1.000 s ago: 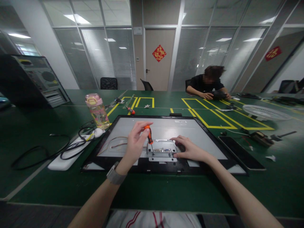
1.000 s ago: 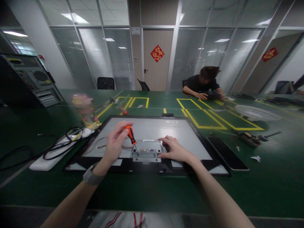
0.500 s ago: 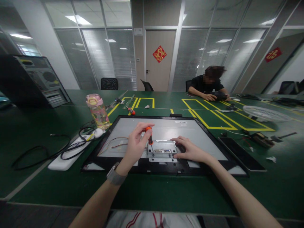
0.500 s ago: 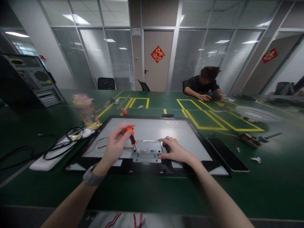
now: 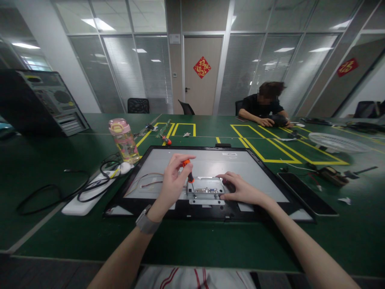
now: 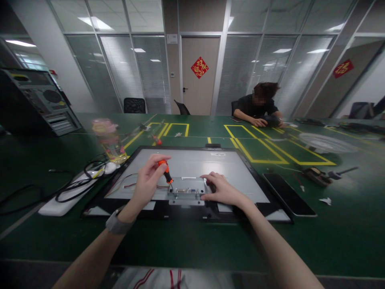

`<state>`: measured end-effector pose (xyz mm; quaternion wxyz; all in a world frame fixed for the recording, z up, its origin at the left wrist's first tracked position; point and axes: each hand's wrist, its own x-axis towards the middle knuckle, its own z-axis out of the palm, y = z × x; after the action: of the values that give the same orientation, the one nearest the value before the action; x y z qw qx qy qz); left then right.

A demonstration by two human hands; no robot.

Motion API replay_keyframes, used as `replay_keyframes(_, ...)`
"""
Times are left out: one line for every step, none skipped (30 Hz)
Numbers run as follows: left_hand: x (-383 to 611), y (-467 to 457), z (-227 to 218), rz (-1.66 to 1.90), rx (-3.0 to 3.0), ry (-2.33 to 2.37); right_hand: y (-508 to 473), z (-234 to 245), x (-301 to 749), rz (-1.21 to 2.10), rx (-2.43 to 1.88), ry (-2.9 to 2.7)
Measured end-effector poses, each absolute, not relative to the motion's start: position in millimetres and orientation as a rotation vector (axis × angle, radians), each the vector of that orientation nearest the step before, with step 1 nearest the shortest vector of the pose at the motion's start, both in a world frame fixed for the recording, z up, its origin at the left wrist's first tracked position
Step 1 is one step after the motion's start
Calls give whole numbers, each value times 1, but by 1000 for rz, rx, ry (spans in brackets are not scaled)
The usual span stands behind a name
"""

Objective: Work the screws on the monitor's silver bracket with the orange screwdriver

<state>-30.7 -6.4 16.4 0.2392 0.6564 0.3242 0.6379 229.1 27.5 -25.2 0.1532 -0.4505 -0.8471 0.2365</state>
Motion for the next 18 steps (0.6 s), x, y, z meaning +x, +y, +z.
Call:
replay_keyframes(-30,-7,15,1737,1790,887,27,-25,229,679,-1294,-2427)
replay_keyframes(-30,-7,14,1726,1784,889,27,-24,229,680,-1295,-2427)
replay_keyframes(-30,-7,13,1718,1783,895,27,-24,228,678,-1294,-2427)
replay_keyframes(-30,-6,11,1717,1785,908,27,-24,228,674,-1291,-2429)
replay_keyframes(-30,-6,10,1722,1795,929,27,-24,228,669,-1287,-2432)
replay_keyframes(-29,-6,9,1735,1813,956,27,-24,229,662,-1282,-2434)
replay_keyframes(-29,-6,8,1755,1839,982,27,-24,229,658,-1277,-2436)
replay_keyframes(-29,-6,8,1780,1867,1006,27,-25,229,655,-1273,-2436)
replay_keyframes(-29,-6,8,1807,1889,1026,27,-25,229,654,-1270,-2435)
replay_keyframes(-29,-6,8,1823,1905,1036,27,-25,229,653,-1268,-2434)
replay_keyframes(-30,-7,9,1824,1912,1034,27,-25,229,650,-1270,-2432)
replay_keyframes(-30,-8,9,1810,1906,1018,27,-25,229,650,-1274,-2431)
replay_keyframes(-30,-8,10,1790,1885,991,27,-25,229,652,-1281,-2431)
replay_keyframes(-30,-9,10,1765,1861,962,27,-25,228,654,-1288,-2431)
replay_keyframes(-30,-9,10,1743,1839,939,26,-24,228,659,-1291,-2431)
replay_keyframes(-30,-9,10,1732,1823,928,26,-24,229,662,-1291,-2432)
replay_keyframes(-30,-8,10,1732,1818,931,26,-24,229,661,-1287,-2433)
replay_keyframes(-30,-8,10,1738,1829,944,27,-25,229,655,-1279,-2437)
